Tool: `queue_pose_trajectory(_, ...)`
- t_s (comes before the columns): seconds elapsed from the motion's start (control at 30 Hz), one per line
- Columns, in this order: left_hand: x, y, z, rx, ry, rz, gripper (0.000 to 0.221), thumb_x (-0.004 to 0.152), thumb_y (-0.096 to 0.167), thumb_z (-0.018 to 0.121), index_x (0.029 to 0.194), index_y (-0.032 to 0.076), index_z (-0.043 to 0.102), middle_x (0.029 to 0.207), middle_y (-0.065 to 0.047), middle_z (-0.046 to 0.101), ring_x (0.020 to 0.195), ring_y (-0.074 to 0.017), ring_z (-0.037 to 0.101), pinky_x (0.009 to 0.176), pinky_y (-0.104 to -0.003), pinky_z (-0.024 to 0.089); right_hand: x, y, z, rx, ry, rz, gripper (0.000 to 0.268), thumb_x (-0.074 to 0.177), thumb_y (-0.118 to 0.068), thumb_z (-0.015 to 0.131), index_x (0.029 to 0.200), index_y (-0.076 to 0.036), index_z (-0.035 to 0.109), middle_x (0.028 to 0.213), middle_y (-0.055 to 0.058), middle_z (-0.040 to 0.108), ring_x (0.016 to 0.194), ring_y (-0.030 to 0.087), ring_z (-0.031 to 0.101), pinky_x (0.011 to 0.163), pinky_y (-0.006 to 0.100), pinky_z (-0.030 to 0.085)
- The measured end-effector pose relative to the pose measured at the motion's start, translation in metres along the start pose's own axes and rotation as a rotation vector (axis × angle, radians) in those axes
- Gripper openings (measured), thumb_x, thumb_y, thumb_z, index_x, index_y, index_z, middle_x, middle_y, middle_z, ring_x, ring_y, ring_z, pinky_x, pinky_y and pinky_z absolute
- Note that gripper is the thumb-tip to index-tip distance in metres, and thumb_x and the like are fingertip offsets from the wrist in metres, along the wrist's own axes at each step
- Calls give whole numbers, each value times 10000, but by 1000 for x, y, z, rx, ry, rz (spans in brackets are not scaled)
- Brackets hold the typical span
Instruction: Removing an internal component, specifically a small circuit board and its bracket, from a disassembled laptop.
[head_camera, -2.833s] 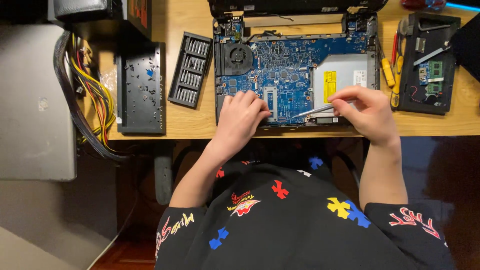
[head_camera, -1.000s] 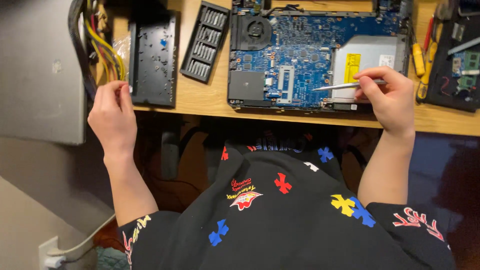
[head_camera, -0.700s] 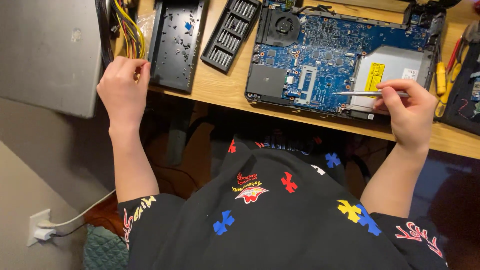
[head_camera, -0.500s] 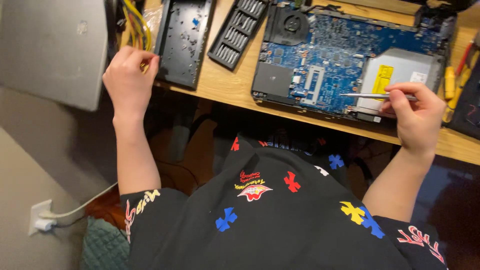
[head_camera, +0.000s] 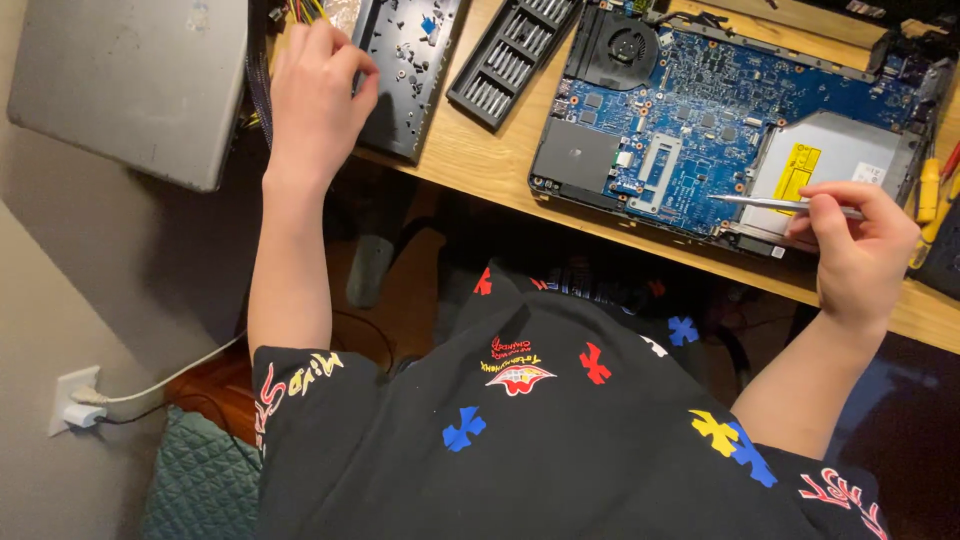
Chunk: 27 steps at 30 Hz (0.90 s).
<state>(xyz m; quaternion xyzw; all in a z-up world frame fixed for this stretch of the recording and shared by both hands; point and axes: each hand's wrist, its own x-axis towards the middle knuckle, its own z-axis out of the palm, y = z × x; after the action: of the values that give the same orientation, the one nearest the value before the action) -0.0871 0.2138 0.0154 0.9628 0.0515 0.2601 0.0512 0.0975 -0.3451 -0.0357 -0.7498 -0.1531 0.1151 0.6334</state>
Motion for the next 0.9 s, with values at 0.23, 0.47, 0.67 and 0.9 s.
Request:
queue_pose_trajectory(0.23,27,-6,17,161,-61,142,80,820,112,828,866,110,762,1022,-37,629,1082,-269,571,874,-419,484,2,0,2,-42,4,-62,106,1157,-43,641,1166,61,663,1013,74,696,837,116,689,798,241,584)
queue_pose_trajectory(0.47,14,-3,11,96,-144,52,51,903,144,834,933,118,802,921,-52,641,1019,-283,609,874,-417,492,3,-17,12,0,39,42,119,1097,-73,658,1168,22,675,1001,56,687,854,108,685,794,267,600)
queue_pose_trajectory(0.67,14,26,-5,126,-90,-39,54,931,153,828,939,116,790,933,-54,640,998,-281,615,841,-407,506,3,-14,14,2,22,40,106,1098,-54,644,1166,23,671,996,47,692,870,105,682,803,270,595)
queue_pose_trajectory(0.9,31,132,12,-203,-116,130,156,983,188,828,930,70,741,963,-84,657,927,-288,622,805,-423,486,11,-37,20,73,-83,-47,123,1062,-47,612,1155,24,650,1122,47,637,955,110,678,883,272,598)
